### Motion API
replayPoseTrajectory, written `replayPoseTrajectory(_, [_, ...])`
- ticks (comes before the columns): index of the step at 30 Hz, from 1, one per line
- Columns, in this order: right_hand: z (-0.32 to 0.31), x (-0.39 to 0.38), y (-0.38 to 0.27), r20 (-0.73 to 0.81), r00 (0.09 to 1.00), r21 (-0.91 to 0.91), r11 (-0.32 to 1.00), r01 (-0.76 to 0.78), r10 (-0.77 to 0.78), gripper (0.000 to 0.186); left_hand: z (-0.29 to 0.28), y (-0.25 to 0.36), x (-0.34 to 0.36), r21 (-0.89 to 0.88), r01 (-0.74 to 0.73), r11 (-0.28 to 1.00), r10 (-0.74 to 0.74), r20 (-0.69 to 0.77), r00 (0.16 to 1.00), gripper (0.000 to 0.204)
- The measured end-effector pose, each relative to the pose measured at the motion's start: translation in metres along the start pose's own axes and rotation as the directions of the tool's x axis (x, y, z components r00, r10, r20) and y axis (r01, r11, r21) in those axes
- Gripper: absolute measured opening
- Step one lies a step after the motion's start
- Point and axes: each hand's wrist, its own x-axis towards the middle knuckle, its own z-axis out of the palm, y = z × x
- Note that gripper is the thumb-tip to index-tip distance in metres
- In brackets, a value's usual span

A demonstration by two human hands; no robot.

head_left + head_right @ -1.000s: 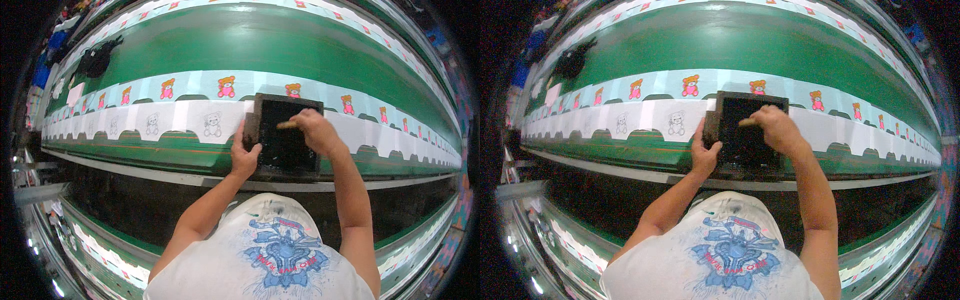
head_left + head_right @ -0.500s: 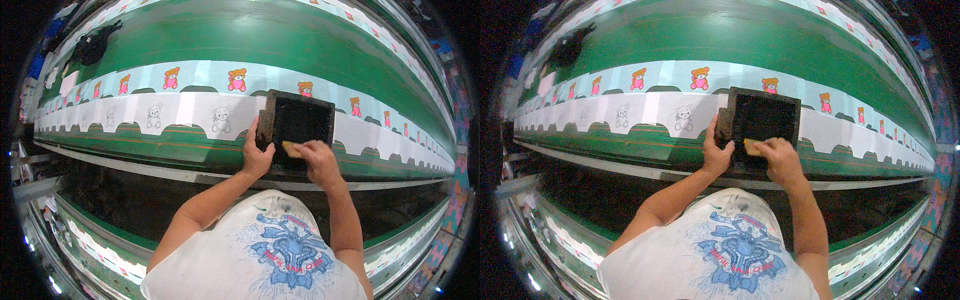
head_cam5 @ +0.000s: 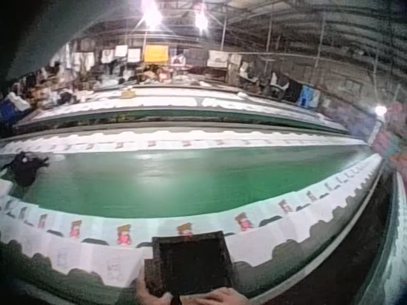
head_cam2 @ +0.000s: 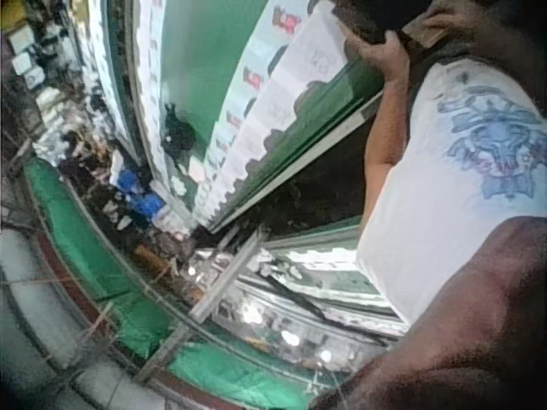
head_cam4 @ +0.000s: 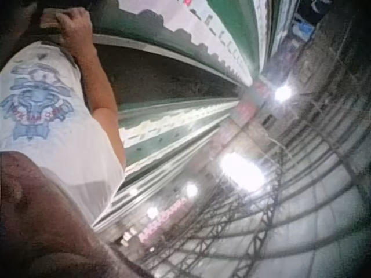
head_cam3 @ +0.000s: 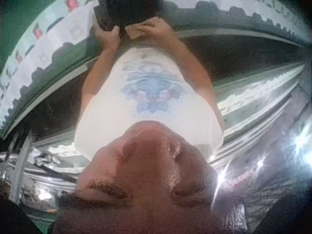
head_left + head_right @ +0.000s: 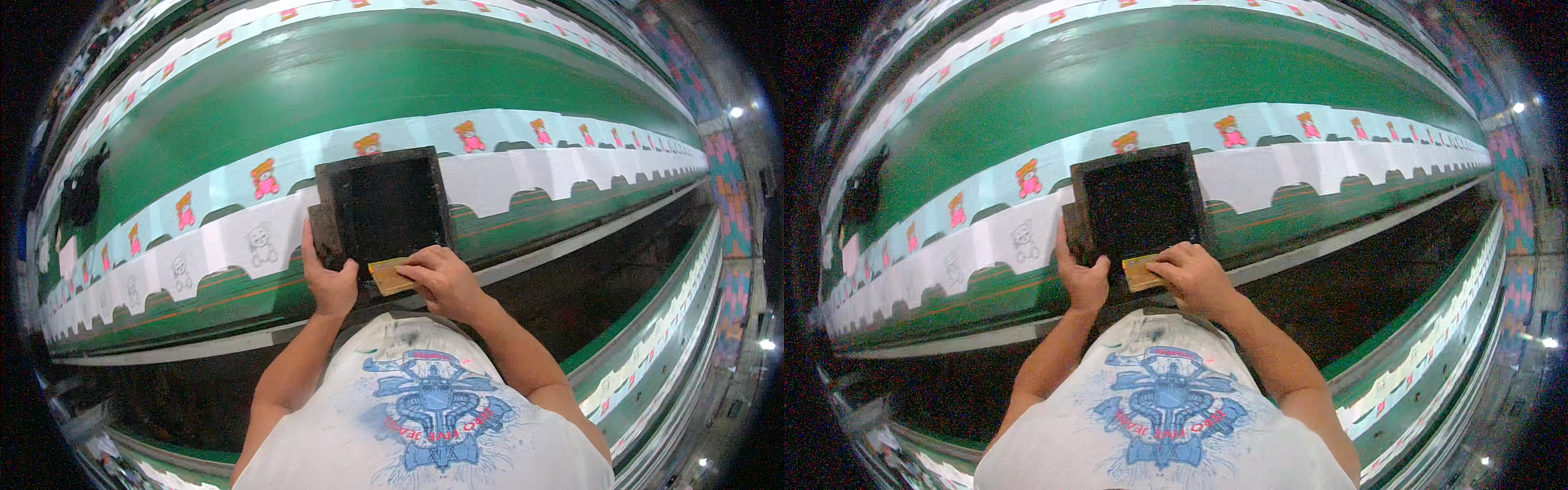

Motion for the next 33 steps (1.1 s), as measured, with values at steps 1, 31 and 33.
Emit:
replayPoseTrajectory(1, [-0.005,-0.006,0.007,0.007,1.0,0.002,1.0,-0.018,0.018,0.053,0.013,0.003,-0.002,-0.049,0.006,0.999,-0.005,0.011,1.0,0.109])
replayPoseTrajectory(31, [-0.164,-0.08,0.162,0.306,0.951,-0.18,0.979,0.098,-0.039,0.043,0.247,0.009,-0.042,-0.168,0.024,0.986,-0.026,-0.006,1.0,0.111])
replayPoseTrajectory(33, [-0.18,-0.061,0.174,0.377,0.926,-0.162,0.982,0.093,-0.025,0.039,0.248,0.009,-0.042,-0.158,0.019,0.987,-0.021,-0.008,1.0,0.111])
